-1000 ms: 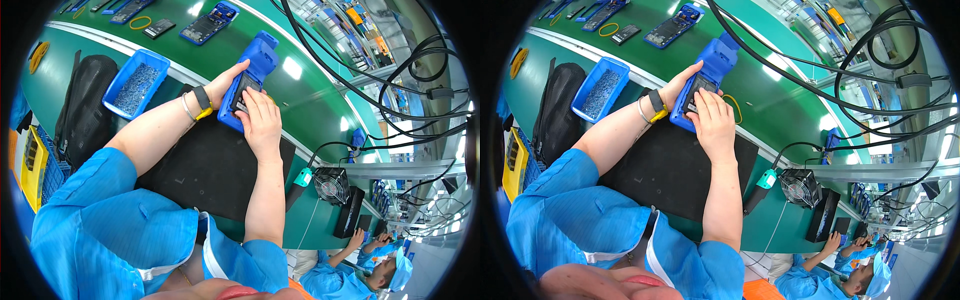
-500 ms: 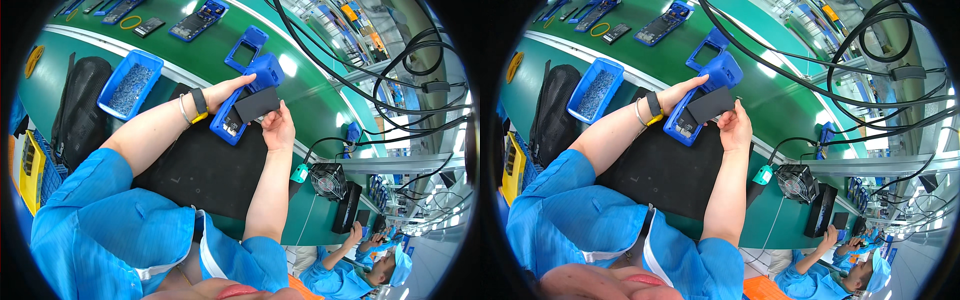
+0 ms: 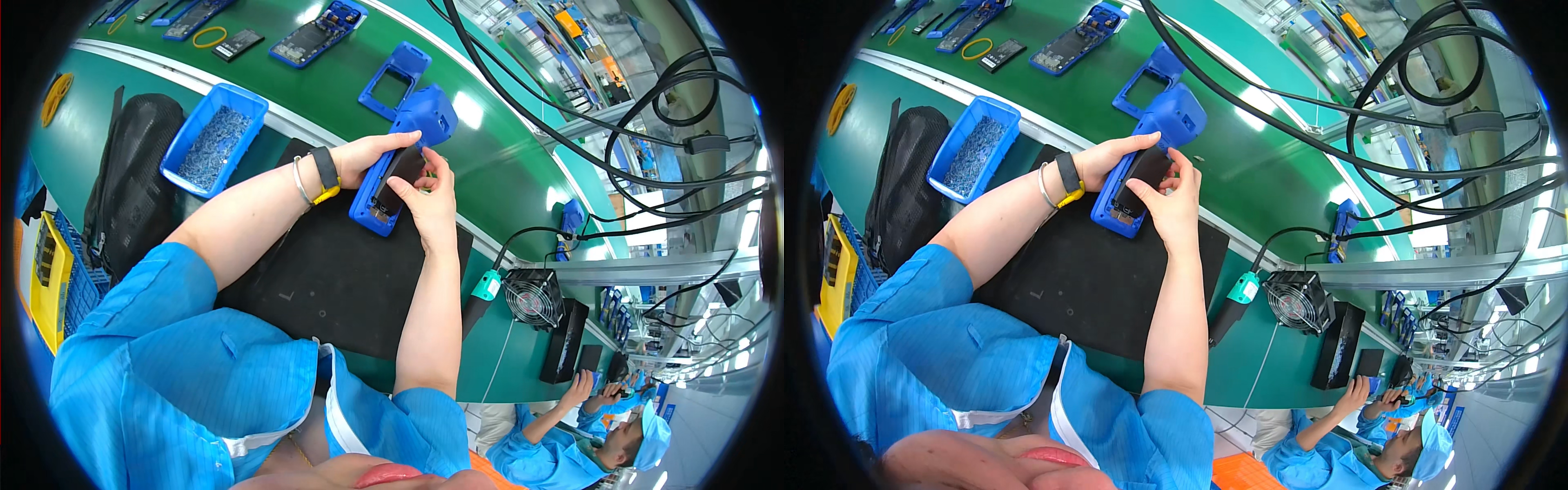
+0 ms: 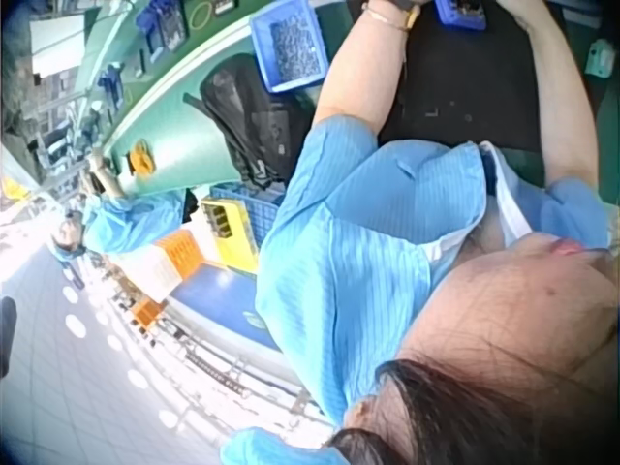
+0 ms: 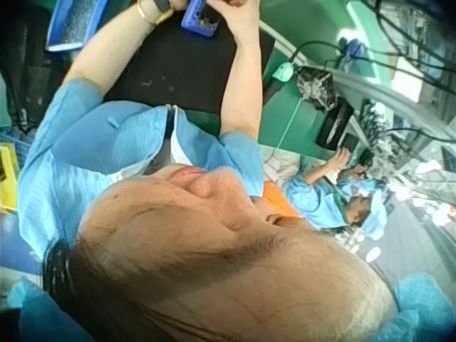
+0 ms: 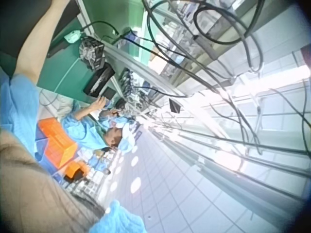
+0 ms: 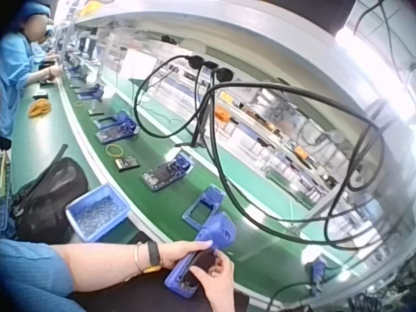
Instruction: The person assembles a handheld electronic device by connecting internal cables and a battery, then closing the plastic housing and securing it with screws using an electric screwdriver.
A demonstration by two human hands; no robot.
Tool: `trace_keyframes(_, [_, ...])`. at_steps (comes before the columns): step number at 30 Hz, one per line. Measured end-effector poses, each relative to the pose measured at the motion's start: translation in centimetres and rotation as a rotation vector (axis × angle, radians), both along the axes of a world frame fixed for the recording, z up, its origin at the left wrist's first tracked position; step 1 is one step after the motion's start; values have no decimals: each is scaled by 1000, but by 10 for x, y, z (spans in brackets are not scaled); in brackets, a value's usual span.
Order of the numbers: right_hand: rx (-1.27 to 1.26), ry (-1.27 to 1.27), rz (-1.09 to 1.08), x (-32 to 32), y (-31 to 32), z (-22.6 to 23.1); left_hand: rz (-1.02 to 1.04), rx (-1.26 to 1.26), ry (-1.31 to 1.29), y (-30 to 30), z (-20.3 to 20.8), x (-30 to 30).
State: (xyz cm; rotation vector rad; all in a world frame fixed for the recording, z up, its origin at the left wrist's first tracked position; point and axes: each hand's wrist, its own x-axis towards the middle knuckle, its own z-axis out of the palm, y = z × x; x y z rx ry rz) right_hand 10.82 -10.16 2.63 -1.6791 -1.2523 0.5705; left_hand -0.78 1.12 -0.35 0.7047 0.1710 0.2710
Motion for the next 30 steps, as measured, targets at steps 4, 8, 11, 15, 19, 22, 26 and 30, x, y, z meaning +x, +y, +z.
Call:
trace_keyframes(4, [-15,115,34,4,-1,-2,31,-25,36,-5,10,-6])
trace_keyframes(8, [-67,434,54,9,-3,9,-46,-2,59,-3,7,-6])
trace_keyframes(11, [-54,564,43,10,-7,13,-58,25,84,-2,6,-5])
trace_keyframes(15, [-32,641,103,23,-13,20,-51,-16,89,-3,8,-6])
trace_keyframes(19, [277,571,-173,61,-20,18,93,-98,89,-1,10,-4])
trace_keyframes(22, [443,350,-440,77,-12,-11,55,-197,38,6,7,-5])
trace_keyframes(26, [389,-82,-536,100,-3,-45,86,-197,-57,1,9,0])
trace_keyframes(30, [241,-573,-579,73,-3,-31,163,-133,-142,2,7,0])
